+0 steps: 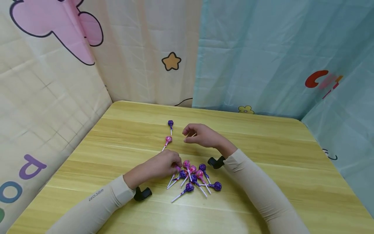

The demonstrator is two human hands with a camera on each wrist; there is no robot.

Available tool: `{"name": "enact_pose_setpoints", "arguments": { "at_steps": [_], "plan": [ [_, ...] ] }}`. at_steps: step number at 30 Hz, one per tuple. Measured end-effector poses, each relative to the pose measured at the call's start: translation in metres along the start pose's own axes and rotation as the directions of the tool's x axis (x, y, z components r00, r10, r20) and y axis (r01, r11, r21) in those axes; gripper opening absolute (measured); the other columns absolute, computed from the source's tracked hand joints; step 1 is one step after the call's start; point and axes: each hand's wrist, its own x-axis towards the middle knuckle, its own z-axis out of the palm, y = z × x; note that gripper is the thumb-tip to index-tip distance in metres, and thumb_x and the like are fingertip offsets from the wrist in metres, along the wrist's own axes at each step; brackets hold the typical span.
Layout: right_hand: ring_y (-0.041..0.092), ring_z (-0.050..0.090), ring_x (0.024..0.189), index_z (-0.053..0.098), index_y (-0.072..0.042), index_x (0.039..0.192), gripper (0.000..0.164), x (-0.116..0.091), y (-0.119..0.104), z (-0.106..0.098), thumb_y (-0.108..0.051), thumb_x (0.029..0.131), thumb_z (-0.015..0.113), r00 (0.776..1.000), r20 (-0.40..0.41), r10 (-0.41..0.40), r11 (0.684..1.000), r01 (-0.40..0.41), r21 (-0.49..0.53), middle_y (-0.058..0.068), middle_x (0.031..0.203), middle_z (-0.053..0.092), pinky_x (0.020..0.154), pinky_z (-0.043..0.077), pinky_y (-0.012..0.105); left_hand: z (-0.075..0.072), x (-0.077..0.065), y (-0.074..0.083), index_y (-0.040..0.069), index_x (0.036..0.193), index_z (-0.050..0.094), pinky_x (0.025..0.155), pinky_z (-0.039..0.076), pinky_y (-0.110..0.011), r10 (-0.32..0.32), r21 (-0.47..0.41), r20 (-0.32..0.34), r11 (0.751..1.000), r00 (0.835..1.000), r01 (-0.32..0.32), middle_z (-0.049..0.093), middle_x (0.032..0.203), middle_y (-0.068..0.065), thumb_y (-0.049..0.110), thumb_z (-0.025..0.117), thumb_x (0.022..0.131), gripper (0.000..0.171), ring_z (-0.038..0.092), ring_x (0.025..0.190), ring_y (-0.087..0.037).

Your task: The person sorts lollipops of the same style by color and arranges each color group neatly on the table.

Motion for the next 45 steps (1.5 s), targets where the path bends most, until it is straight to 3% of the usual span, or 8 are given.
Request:
{"name": "enact_pose_setpoints", "arguments": {
  "at_steps": [8,18,26,35,45],
  "plan": [
    [0.019,0.061,0.095,0.061,0.0,0.116,0.024,-0.036,0.007,0.006,-0.012,0.096,0.066,0.999,0.027,0.028,0.998,-0.03,0.057,0.003,0.102,0.065,0.08,0.051,0.035,0.002,0.0,0.002,0.012,0.089,0.075,0.07,0.049,-0.026,-0.031,-0.01,0.009,0.999,0.999,0.031,0.063,0.083,0.008,0.004,0.073,0.087,0.008,0.055,0.076,-0.007],
    [0.02,0.062,0.098,0.061,0.0,0.116,0.023,-0.062,0.023,0.012,-0.011,0.096,0.065,0.995,0.087,0.057,0.995,-0.064,0.081,0.006,0.104,0.066,0.083,0.051,0.036,0.0,-0.001,0.003,0.011,0.09,0.075,0.072,0.05,-0.026,-0.012,0.008,-0.002,1.0,1.0,0.012,0.065,0.085,0.005,0.004,0.073,0.086,0.008,0.056,0.077,-0.008],
    [0.019,0.059,0.097,0.063,-0.003,0.114,0.022,-0.073,0.031,0.017,-0.012,0.094,0.068,0.989,0.117,0.086,0.995,-0.092,0.044,0.006,0.106,0.065,0.089,0.05,0.037,0.001,0.0,0.003,0.01,0.089,0.075,0.07,0.049,-0.025,-0.019,0.001,-0.004,1.0,1.0,0.019,0.064,0.084,0.006,0.003,0.073,0.086,0.008,0.055,0.075,-0.007],
    [0.017,0.059,0.089,0.065,-0.007,0.11,0.018,-0.079,0.035,0.023,-0.009,0.092,0.069,0.978,0.183,0.1,0.995,-0.103,0.008,-0.001,0.098,0.064,0.082,0.05,0.034,0.002,0.0,0.002,0.011,0.089,0.074,0.07,0.049,-0.025,-0.008,0.003,-0.009,1.0,1.0,0.008,0.064,0.084,0.006,0.003,0.073,0.086,0.008,0.054,0.075,-0.007],
    [0.017,0.055,0.081,0.064,-0.011,0.1,0.007,-0.079,0.034,0.025,-0.009,0.093,0.068,0.977,0.185,0.103,0.995,-0.098,-0.033,-0.001,0.09,0.062,0.074,0.048,0.035,0.003,0.0,0.001,0.011,0.088,0.074,0.068,0.048,-0.024,0.004,0.001,-0.017,1.0,1.0,-0.004,0.063,0.083,0.007,0.004,0.073,0.086,0.007,0.053,0.074,-0.006]
  ]
}}
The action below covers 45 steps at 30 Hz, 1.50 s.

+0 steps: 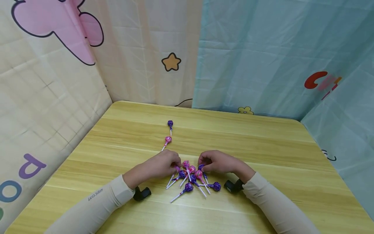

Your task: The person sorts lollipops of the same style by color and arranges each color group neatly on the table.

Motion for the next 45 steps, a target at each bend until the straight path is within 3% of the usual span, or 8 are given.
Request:
{"name": "enact_pose_setpoints", "arguments": {
  "at_steps": [10,19,26,31,36,41,45],
  "plan": [
    [0.015,0.054,0.079,0.065,-0.012,0.096,0.005,0.003,0.0,-0.002,-0.01,0.094,0.068,1.0,0.019,-0.02,1.0,0.02,-0.009,-0.002,0.088,0.061,0.071,0.047,0.032,-0.001,-0.001,0.002,0.01,0.093,0.075,0.071,0.049,-0.027,-0.042,0.006,0.011,0.999,0.999,0.042,0.065,0.088,0.005,0.006,0.073,0.088,0.007,0.055,0.078,-0.009],
    [0.015,0.055,0.08,0.066,-0.01,0.097,0.004,0.003,0.0,-0.001,-0.009,0.094,0.068,0.999,0.021,-0.026,1.0,0.026,0.004,-0.002,0.089,0.062,0.073,0.048,0.033,-0.017,0.002,-0.006,0.011,0.097,0.073,0.071,0.049,-0.027,-0.069,-0.101,0.052,0.992,0.996,0.074,0.063,0.09,0.007,0.008,0.073,0.087,0.01,0.055,0.078,-0.009],
    [0.016,0.053,0.077,0.065,-0.008,0.097,0.004,0.004,0.001,-0.003,-0.009,0.094,0.068,1.0,0.011,-0.014,1.0,0.014,0.004,-0.001,0.087,0.061,0.07,0.047,0.033,-0.047,0.016,-0.017,0.009,0.1,0.072,0.076,0.054,-0.028,-0.066,-0.193,0.004,0.979,0.998,0.066,0.066,0.094,0.004,0.013,0.072,0.091,0.01,0.063,0.085,-0.01],
    [0.016,0.053,0.077,0.066,-0.009,0.097,0.004,0.003,0.001,-0.002,-0.009,0.094,0.068,1.0,0.016,-0.005,1.0,0.005,0.019,-0.001,0.086,0.061,0.069,0.046,0.032,-0.06,0.029,-0.028,0.008,0.103,0.071,0.08,0.054,-0.031,-0.083,-0.223,-0.01,0.972,0.997,0.078,0.069,0.095,0.003,0.014,0.072,0.092,0.013,0.066,0.09,-0.013],
    [0.016,0.053,0.076,0.066,-0.009,0.097,0.004,0.002,0.0,-0.002,-0.009,0.093,0.068,1.0,0.016,0.003,1.0,-0.003,0.017,0.0,0.085,0.06,0.068,0.046,0.032,-0.066,0.04,-0.04,0.008,0.102,0.071,0.076,0.055,-0.031,-0.091,-0.234,-0.024,0.969,0.996,0.083,0.069,0.095,0.001,0.013,0.072,0.092,0.011,0.065,0.092,-0.016],
    [0.016,0.053,0.076,0.065,-0.009,0.096,0.004,0.002,0.0,-0.001,-0.008,0.093,0.068,1.0,0.018,0.006,1.0,-0.007,0.024,0.0,0.085,0.06,0.068,0.045,0.031,-0.064,0.048,-0.055,0.002,0.117,0.068,0.079,0.054,-0.032,-0.098,-0.219,-0.06,0.972,0.993,0.083,0.067,0.101,-0.003,0.012,0.07,0.093,0.026,0.063,0.094,-0.018],
    [0.016,0.052,0.076,0.065,-0.008,0.096,0.004,0.001,0.0,-0.001,-0.007,0.093,0.067,1.0,0.017,0.011,0.999,-0.011,0.032,0.0,0.085,0.06,0.067,0.045,0.031,-0.062,0.053,-0.066,0.0,0.117,0.069,0.078,0.053,-0.033,-0.1,-0.215,-0.081,0.973,0.992,0.081,0.066,0.104,-0.005,0.01,0.069,0.093,0.026,0.063,0.089,-0.018]
  ]
}}
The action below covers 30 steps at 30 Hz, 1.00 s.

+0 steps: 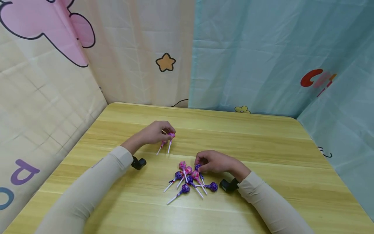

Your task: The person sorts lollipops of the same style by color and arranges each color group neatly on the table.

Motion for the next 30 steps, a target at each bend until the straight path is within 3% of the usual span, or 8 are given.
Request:
{"name": "enact_pose_setpoints", "arguments": {
  "at_steps": [4,8,14,30],
  "plan": [
    [0.016,0.052,0.076,0.065,-0.008,0.096,0.004,0.0,0.0,0.0,-0.006,0.093,0.067,1.0,-0.004,0.004,1.0,-0.004,0.006,0.001,0.085,0.06,0.067,0.045,0.031,0.002,0.005,-0.009,0.002,0.11,0.072,0.079,0.053,-0.033,-0.018,0.015,0.016,1.0,1.0,0.017,0.064,0.103,-0.004,0.01,0.069,0.093,0.018,0.062,0.089,-0.018],
    [0.016,0.052,0.076,0.065,-0.008,0.096,0.004,0.0,0.001,0.001,-0.007,0.093,0.068,1.0,-0.007,0.007,1.0,-0.007,0.009,0.001,0.085,0.06,0.067,0.044,0.031,0.006,0.009,-0.013,0.005,0.11,0.072,0.086,0.052,-0.035,-0.04,0.087,0.054,0.996,0.998,0.035,0.065,0.105,-0.003,0.012,0.069,0.094,0.018,0.061,0.096,-0.019],
    [0.016,0.052,0.076,0.066,-0.008,0.097,0.004,0.001,0.003,0.001,-0.008,0.093,0.068,1.0,-0.008,0.008,1.0,-0.008,0.01,0.001,0.085,0.06,0.067,0.044,0.031,0.01,0.013,-0.015,0.006,0.109,0.072,0.089,0.051,-0.036,-0.016,0.174,0.088,0.985,0.996,0.0,0.066,0.106,-0.002,0.013,0.069,0.094,0.017,0.061,0.099,-0.018],
    [0.016,0.052,0.075,0.066,-0.009,0.096,0.004,0.001,0.003,0.001,-0.007,0.093,0.068,1.0,-0.012,0.021,1.0,-0.021,0.02,0.001,0.084,0.059,0.066,0.044,0.031,0.014,0.015,-0.018,0.008,0.106,0.073,0.089,0.052,-0.035,-0.015,0.157,0.14,0.988,0.99,-0.007,0.066,0.103,-0.001,0.016,0.067,0.096,0.013,0.063,0.097,-0.016]
  ]
}}
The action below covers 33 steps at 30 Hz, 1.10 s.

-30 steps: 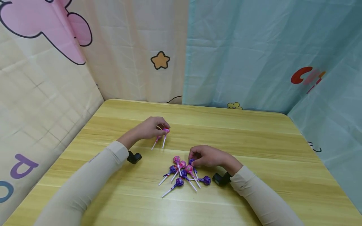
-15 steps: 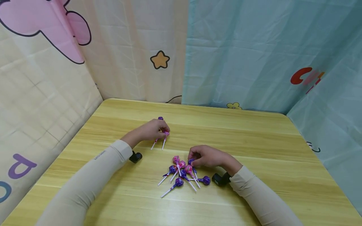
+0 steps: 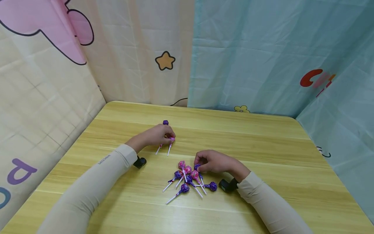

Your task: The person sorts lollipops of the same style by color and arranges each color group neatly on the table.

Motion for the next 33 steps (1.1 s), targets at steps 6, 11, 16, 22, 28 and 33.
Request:
{"name": "enact_pose_setpoints", "arguments": {
  "at_steps": [6,11,16,22,28,33],
  "plan": [
    [0.016,0.051,0.075,0.065,-0.009,0.096,0.005,-0.0005,-0.0008,-0.0002,-0.008,0.093,0.069,1.0,-0.002,-0.002,1.0,0.002,-0.001,0.001,0.084,0.059,0.066,0.044,0.031,0.0007,-0.0002,-0.0015,0.011,0.101,0.073,0.089,0.052,-0.035,0.0,0.022,0.01,1.0,1.0,-0.001,0.065,0.102,0.0,0.017,0.066,0.097,0.01,0.062,0.097,-0.016],
    [0.014,0.052,0.075,0.066,-0.012,0.096,0.005,-0.0009,-0.0003,-0.0004,-0.008,0.093,0.068,1.0,-0.001,-0.007,1.0,0.007,-0.004,-0.001,0.084,0.06,0.065,0.045,0.029,0.0004,-0.0009,-0.0006,0.009,0.101,0.073,0.088,0.052,-0.034,0.002,0.025,0.005,1.0,1.0,-0.002,0.065,0.103,-0.002,0.016,0.066,0.097,0.011,0.062,0.097,-0.016],
    [0.013,0.053,0.074,0.066,-0.013,0.096,0.006,-0.0009,0.0013,-0.0005,-0.009,0.093,0.068,1.0,0.0,-0.009,1.0,0.009,-0.008,-0.002,0.084,0.061,0.066,0.046,0.029,0.0005,-0.0019,0.0013,0.008,0.105,0.073,0.088,0.052,-0.033,-0.009,0.013,0.003,1.0,1.0,0.009,0.065,0.104,-0.002,0.017,0.067,0.096,0.014,0.063,0.097,-0.016],
    [0.014,0.053,0.075,0.066,-0.012,0.096,0.004,-0.0009,0.0011,-0.0001,-0.009,0.093,0.068,1.0,-0.002,-0.015,1.0,0.015,-0.013,-0.001,0.084,0.06,0.065,0.045,0.029,0.0013,-0.0025,0.0017,0.009,0.105,0.073,0.09,0.052,-0.035,-0.023,0.008,-0.002,1.0,1.0,0.023,0.066,0.105,-0.001,0.019,0.067,0.096,0.014,0.063,0.099,-0.016],
    [0.015,0.052,0.076,0.066,-0.009,0.097,0.005,-0.0014,0.0005,0.0007,-0.009,0.093,0.069,1.0,-0.006,-0.016,1.0,0.016,-0.003,0.001,0.085,0.06,0.066,0.044,0.03,0.0017,-0.0037,0.0008,0.011,0.103,0.073,0.089,0.052,-0.035,-0.03,-0.007,-0.014,1.0,0.999,0.03,0.067,0.102,0.001,0.018,0.068,0.095,0.011,0.064,0.098,-0.016],
    [0.015,0.052,0.076,0.066,-0.009,0.097,0.005,-0.0013,0.0008,0.0008,-0.009,0.093,0.069,1.0,-0.007,-0.017,1.0,0.017,-0.006,0.0,0.085,0.06,0.066,0.045,0.03,0.0013,-0.005,-0.0007,0.01,0.102,0.073,0.088,0.052,-0.035,-0.004,-0.003,-0.027,1.0,1.0,0.004,0.067,0.1,0.001,0.017,0.07,0.094,0.011,0.063,0.095,-0.015]
  ]
}}
